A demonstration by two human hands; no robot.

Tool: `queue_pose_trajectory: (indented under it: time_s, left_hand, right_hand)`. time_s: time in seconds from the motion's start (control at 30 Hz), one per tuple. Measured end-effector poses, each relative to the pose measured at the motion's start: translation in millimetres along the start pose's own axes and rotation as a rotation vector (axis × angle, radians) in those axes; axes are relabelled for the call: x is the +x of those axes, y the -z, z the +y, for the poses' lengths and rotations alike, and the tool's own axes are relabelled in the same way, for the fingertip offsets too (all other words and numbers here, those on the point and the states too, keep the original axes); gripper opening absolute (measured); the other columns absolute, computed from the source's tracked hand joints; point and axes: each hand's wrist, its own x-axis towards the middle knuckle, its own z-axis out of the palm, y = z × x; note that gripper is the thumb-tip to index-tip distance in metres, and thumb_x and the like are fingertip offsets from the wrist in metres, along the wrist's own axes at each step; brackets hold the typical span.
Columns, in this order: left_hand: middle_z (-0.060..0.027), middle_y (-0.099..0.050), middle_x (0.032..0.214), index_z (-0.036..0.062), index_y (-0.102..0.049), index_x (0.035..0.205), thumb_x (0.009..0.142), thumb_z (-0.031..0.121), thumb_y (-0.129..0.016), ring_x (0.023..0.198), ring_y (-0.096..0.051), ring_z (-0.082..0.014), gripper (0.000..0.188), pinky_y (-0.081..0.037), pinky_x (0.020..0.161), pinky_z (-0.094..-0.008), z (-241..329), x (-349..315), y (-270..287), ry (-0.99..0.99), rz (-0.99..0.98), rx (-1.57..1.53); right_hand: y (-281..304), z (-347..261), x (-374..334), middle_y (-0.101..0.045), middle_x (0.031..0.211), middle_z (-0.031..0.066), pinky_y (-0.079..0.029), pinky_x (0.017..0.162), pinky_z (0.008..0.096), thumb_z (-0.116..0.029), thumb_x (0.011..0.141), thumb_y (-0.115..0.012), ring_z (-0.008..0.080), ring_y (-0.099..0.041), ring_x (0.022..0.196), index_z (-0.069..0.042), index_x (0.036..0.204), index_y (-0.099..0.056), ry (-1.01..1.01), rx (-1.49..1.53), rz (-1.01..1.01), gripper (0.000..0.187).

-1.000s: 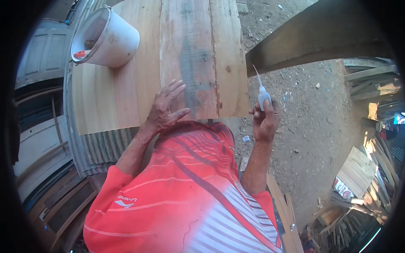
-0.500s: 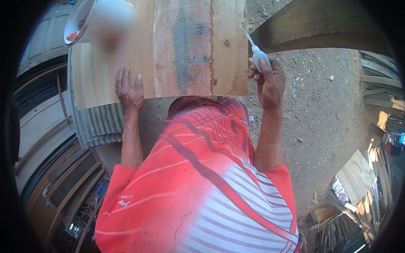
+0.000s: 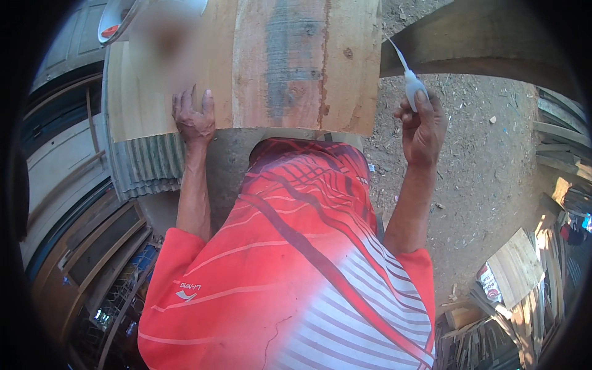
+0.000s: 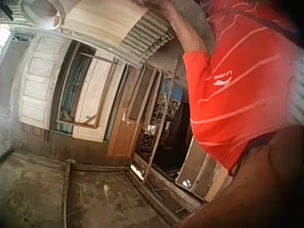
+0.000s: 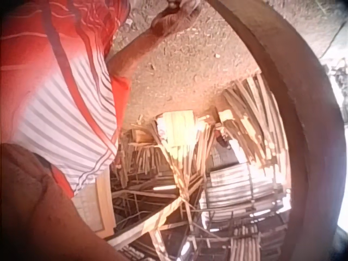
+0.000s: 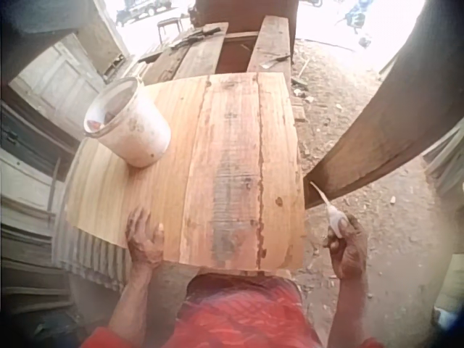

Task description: The person applies white liquid adhesive from a squeeze bottle onto a wooden plank, spreading it with their fingers and reaching into a bucket to handle wood pieces.

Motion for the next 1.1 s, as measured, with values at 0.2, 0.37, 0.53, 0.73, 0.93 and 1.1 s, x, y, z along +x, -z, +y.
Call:
queue_pose_trajectory:
  time_s: [0.2,0.37,0.53,0.73,0.93,1.1]
  left_hand:
    - [-0.0238,-0.058,0.144,-0.0025,-0.065,0.132,0.090,0.030,-0.077,0.134,-0.053,-0.0427,0.054,-0.041,0.114,-0.0532,1,3,3,0.014,-0.026,-0.056]
    - [-0.0241,-0.057,0.144,-0.0021,-0.063,0.135,0.090,0.032,-0.078,0.136,-0.052,-0.0422,0.058,-0.040,0.115,-0.0536,-6,1,14,-0.042,-0.086,-0.123]
    - [-0.0232,-0.060,0.140,-0.0024,-0.063,0.135,0.089,0.032,-0.080,0.135,-0.053,-0.0412,0.061,-0.041,0.114,-0.0528,-36,11,25,-0.007,-0.140,-0.365]
    - [-0.0222,-0.061,0.142,-0.0020,-0.063,0.136,0.087,0.033,-0.082,0.137,-0.052,-0.0422,0.062,-0.041,0.114,-0.0532,-89,24,30,-0.068,-0.075,-0.218]
    - [-0.0225,-0.062,0.142,0.0042,-0.064,0.137,0.090,0.033,-0.079,0.137,-0.053,-0.0444,0.057,-0.041,0.115,-0.0554,-140,50,35,-0.043,-0.033,-0.115]
    - [-0.0237,-0.064,0.139,0.0019,-0.063,0.139,0.094,0.041,-0.077,0.131,-0.059,-0.0409,0.061,-0.048,0.111,-0.0483,-215,78,48,0.046,-0.005,0.112]
  right_hand:
    - [-21,32,-31,-0.064,0.087,0.0035,-0.055,0.068,0.0290,-0.023,0.106,-0.065,0.0076,-0.056,0.068,-0.006,0.114,-0.062,-0.016,0.023,0.061,0.019]
    - [-76,60,-50,-0.064,0.089,0.0024,-0.055,0.067,0.0283,-0.026,0.108,-0.061,0.0067,-0.057,0.068,-0.007,0.121,-0.060,-0.053,-0.009,0.043,0.023]
    - [-120,87,-74,-0.066,0.086,0.0039,-0.055,0.067,0.0293,-0.025,0.105,-0.066,0.0089,-0.059,0.068,-0.002,0.118,-0.064,-0.045,0.003,0.014,0.027]
    - [-147,108,-104,-0.065,0.085,0.0038,-0.055,0.066,0.0290,-0.024,0.106,-0.066,0.0087,-0.059,0.067,-0.001,0.117,-0.065,-0.034,0.006,0.064,0.026]
    - [-154,123,-120,-0.065,0.082,0.0045,-0.056,0.065,0.0291,-0.022,0.105,-0.066,0.0087,-0.057,0.064,0.000,0.113,-0.066,-0.024,-0.044,0.150,0.024]
    - [-152,124,-114,-0.066,0.080,0.0047,-0.054,0.062,0.0276,-0.021,0.104,-0.068,0.0081,-0.057,0.063,0.002,0.111,-0.067,0.010,-0.214,0.149,0.024]
